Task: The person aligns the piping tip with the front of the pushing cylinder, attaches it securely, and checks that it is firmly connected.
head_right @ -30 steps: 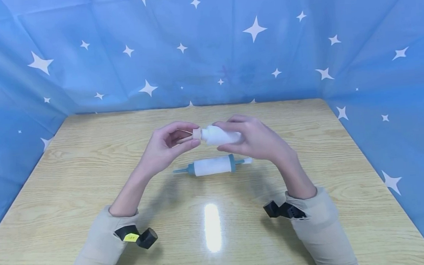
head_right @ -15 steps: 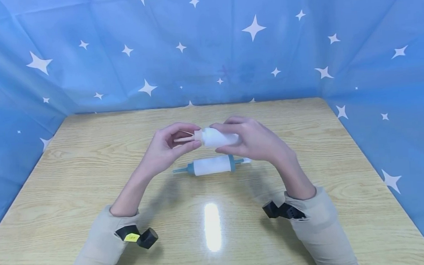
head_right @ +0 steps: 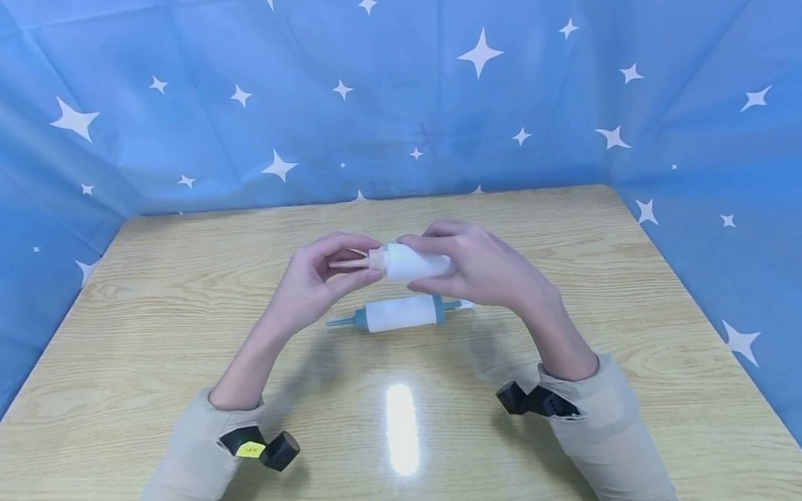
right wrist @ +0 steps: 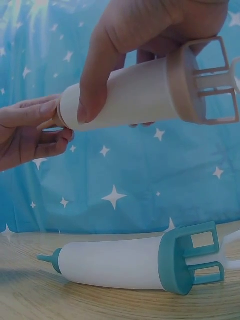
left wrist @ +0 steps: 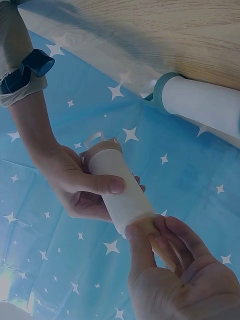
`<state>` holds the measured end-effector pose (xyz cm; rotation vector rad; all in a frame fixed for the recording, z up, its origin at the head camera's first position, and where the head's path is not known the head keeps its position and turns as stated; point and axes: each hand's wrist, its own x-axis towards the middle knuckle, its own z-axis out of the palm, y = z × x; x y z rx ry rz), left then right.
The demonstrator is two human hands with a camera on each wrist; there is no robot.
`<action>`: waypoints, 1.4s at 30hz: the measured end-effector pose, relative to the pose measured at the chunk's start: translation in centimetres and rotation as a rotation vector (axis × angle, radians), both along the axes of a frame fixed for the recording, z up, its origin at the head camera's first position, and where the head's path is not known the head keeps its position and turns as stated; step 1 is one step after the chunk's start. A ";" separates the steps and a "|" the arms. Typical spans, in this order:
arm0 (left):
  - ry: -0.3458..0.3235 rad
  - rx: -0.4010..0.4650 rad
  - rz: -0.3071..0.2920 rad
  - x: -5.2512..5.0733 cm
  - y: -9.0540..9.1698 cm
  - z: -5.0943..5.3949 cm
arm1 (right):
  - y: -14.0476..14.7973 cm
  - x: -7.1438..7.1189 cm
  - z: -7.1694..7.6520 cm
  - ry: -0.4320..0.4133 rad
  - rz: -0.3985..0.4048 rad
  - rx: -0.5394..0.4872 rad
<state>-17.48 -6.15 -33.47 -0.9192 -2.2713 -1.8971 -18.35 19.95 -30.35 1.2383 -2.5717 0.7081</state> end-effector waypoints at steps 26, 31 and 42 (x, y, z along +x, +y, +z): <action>-0.055 -0.023 -0.006 0.3 0.1 0.2 | 0.0 0.1 0.2 0.000 -0.005 -0.006; 0.017 -0.069 0.011 0.2 0.0 0.2 | 0.0 0.1 0.1 -0.003 -0.005 -0.003; 0.094 -0.063 0.012 0.1 0.1 0.1 | 0.1 0.1 0.1 -0.016 0.004 0.005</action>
